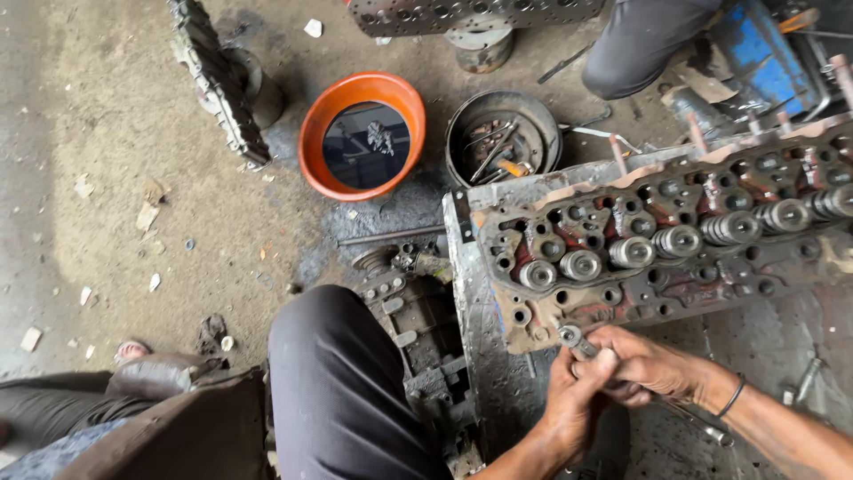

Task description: The person is using a wrench and a socket wrench to tighten and loosen bolts on a cylinder head, moving small metal components by hand while the engine part sits on a metal stand.

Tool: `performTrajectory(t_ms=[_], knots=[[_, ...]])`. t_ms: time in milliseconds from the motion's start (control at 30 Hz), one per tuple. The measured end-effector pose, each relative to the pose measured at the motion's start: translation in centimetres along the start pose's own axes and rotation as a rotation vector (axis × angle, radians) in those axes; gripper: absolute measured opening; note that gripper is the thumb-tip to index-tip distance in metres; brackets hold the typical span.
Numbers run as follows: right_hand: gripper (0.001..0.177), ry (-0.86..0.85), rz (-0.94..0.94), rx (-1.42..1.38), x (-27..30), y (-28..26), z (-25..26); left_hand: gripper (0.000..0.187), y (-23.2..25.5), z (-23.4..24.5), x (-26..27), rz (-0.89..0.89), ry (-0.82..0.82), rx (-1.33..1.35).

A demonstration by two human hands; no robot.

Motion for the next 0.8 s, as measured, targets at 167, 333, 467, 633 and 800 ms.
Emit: performTrajectory(t_ms=[167,333,467,633,800], knots=[[0.035,0.3,0.498,0.607,-0.1,0.7,0.5,0.064,-0.9,-0.8,-0.8,-0.068,0.081,-0.016],[0.043,0.546,0.226,0.39,-1.4,6.7,3.5,0.071,-0.5,-1.2,-0.6,0.098,0.472,-0.414],[0.05,0.561,0.27,-0.456,-4.5,11.8,-0.6,0.072,3.0,0.6,0.5,0.142,0.421,-1.042],[0.03,0.816,0.707,-0.974,-9.4,13.2,-7.0,0.061,5.4,2.8,-0.7,0.056,-0.123,-1.874],[0.03,0.754,0.772,-1.001,-10.3,12.8,-6.1,0.073,7.7,1.2,0.5,0.153,0.171,-1.583]])
Point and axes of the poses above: each hand's wrist, its own x-axis away from the middle knuckle, its own z-axis out of the back of the hand, y = z × x, the point moved 4 cm from there along -x, towards the middle knuckle
